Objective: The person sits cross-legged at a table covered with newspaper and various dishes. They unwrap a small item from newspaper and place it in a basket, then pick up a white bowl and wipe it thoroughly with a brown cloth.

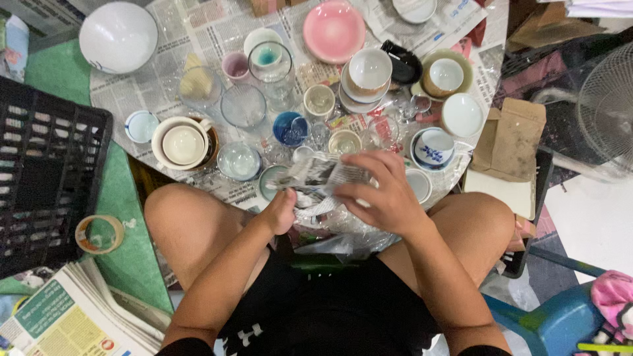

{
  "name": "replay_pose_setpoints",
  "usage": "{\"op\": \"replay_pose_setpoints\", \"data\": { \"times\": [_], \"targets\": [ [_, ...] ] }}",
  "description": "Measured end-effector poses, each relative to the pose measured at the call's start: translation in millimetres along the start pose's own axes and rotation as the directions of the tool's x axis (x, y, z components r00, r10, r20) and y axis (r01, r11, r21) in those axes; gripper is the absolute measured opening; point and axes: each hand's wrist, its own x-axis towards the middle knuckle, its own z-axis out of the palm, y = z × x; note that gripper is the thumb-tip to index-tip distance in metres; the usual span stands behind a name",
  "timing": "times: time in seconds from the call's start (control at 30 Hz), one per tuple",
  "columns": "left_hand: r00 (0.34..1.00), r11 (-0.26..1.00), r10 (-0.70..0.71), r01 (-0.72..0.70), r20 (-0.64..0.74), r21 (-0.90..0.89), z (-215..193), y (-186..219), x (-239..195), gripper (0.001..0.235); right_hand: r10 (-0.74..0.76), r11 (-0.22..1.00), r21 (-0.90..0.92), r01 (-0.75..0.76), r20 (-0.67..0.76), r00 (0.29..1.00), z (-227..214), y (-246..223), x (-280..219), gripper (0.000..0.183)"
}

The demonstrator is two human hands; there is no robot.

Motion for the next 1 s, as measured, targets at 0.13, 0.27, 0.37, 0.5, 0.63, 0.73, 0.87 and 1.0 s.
{"op": "replay_pose_setpoints", "data": {
  "times": [0.13, 0.27, 0.37, 0.5, 0.63, 0.73, 0.87, 1.0],
  "targets": [
    [0.98, 0.914, -0.194, 0.16, 0.054, 0.372, -19, -67, -21, 0.099, 0.077, 0.978, 0.192, -0.085, 0.047, 0.996, -5, 7, 0, 0.025],
    [0.977, 0.891, -0.21, 0.175, 0.038, 0.42, -25, -89, -28, 0.098, 0.085, 0.962, 0.254, -0.105, 0.089, 0.992, -14, 9, 4, 0.03],
    [0.997, 0.945, -0.007, -0.018, 0.075, 0.325, -24, -81, -28, 0.099, 0.039, 0.953, 0.295, -0.073, 0.119, 0.992, -20, 10, 8, 0.04],
    [0.983, 0.92, -0.184, 0.165, 0.02, 0.356, -22, -67, -29, 0.1, 0.053, 0.934, 0.336, -0.119, 0.2, 0.978, -20, 12, 6, 0.041],
    [0.973, 0.902, -0.223, 0.182, 0.063, 0.392, -25, -54, -22, 0.101, 0.169, 0.93, 0.309, -0.198, 0.118, 0.979, -8, 14, -4, 0.029],
    [0.984, 0.972, -0.14, 0.114, 0.113, 0.208, -19, -42, -20, 0.105, 0.327, 0.881, 0.345, -0.322, 0.045, 0.944, 0, 16, -10, 0.018],
    [0.971, 0.98, -0.157, 0.131, 0.179, 0.152, -16, -37, -18, 0.101, 0.614, 0.635, 0.552, -0.54, 0.064, 0.787, 14, 18, -12, 0.008],
    [0.98, 0.993, -0.101, 0.109, 0.17, -0.036, -15, -38, -18, 0.091, 0.76, 0.39, 0.71, -0.586, 0.112, 0.641, 13, 15, -13, 0.012]
  ]
}}
